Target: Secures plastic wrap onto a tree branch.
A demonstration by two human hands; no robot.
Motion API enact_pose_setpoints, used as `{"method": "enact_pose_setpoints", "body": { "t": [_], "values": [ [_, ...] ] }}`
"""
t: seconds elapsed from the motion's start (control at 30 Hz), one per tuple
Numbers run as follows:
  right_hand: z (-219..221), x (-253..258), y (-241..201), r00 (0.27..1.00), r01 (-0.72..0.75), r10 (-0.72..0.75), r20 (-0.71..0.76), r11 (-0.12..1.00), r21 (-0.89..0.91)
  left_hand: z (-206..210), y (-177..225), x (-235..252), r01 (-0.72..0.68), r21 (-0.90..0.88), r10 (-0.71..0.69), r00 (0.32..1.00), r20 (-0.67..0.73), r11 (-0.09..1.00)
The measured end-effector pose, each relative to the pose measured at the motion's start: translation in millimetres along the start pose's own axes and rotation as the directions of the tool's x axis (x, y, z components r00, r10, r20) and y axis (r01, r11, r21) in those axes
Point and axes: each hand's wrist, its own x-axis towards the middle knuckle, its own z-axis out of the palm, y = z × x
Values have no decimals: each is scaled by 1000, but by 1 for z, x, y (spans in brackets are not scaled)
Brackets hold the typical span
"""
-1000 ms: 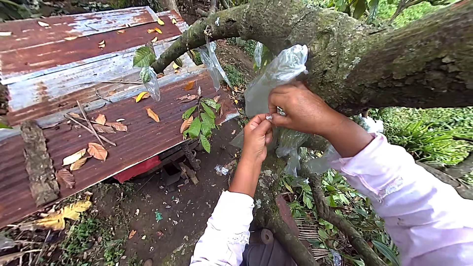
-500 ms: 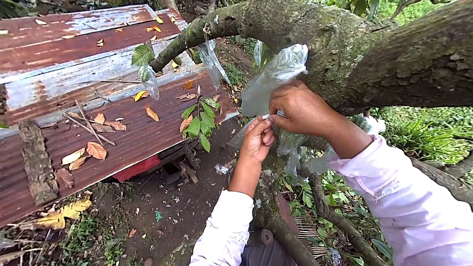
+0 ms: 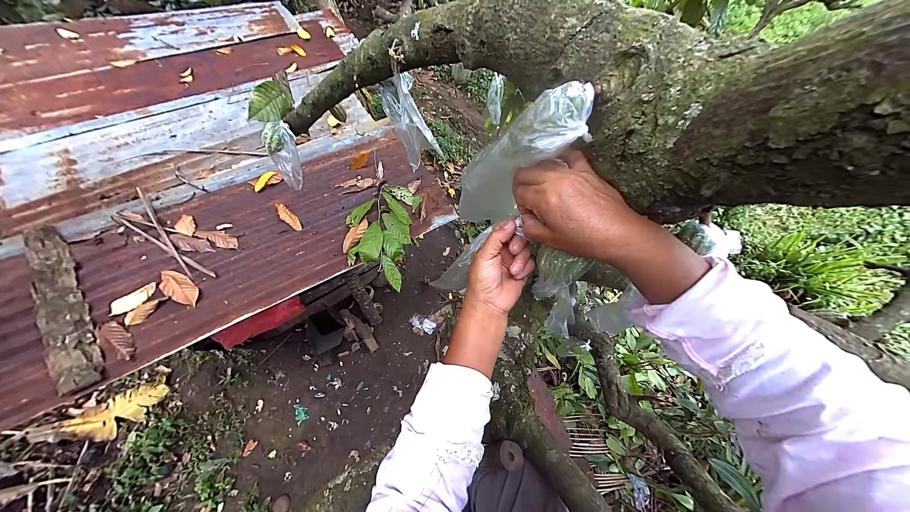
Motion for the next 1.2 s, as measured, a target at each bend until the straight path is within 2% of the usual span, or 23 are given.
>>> {"method": "enact_pose_setpoints", "body": {
  "t": [0.2,0.3,0.43,0.7,0.83,0.93,1.03,1.2],
  "values": [
    [-1,-3,-1,997,-13,17,-71,999,52,-1,-2,-3,3,-46,-4,1000,-26,999],
    [1,-5,0,993,25,-16,-114,997,76,3,1,-4,-3,-28,1,998,-61,1000],
    [2,-7,2,993,37,-28,-116,996,78,-2,1,-4,-6,-12,6,1000,-27,1000],
    [-5,-4,2,999,0,5,-34,989,145,1,-4,-4,-58,39,61,994,-96,998],
    [-10,0,-2,994,-97,89,61,985,145,-1,-9,-3,-78,-22,76,995,-60,997],
    [-10,4,-5,985,-152,140,101,981,119,-2,-10,-1,-98,-5,97,994,-56,995],
    [-8,2,-6,989,-144,140,43,981,129,-2,-7,-2,-122,110,132,987,-95,986],
    [2,-7,-1,990,-8,22,-137,995,100,1,-1,-4,-125,189,152,979,-134,974]
  ]
}}
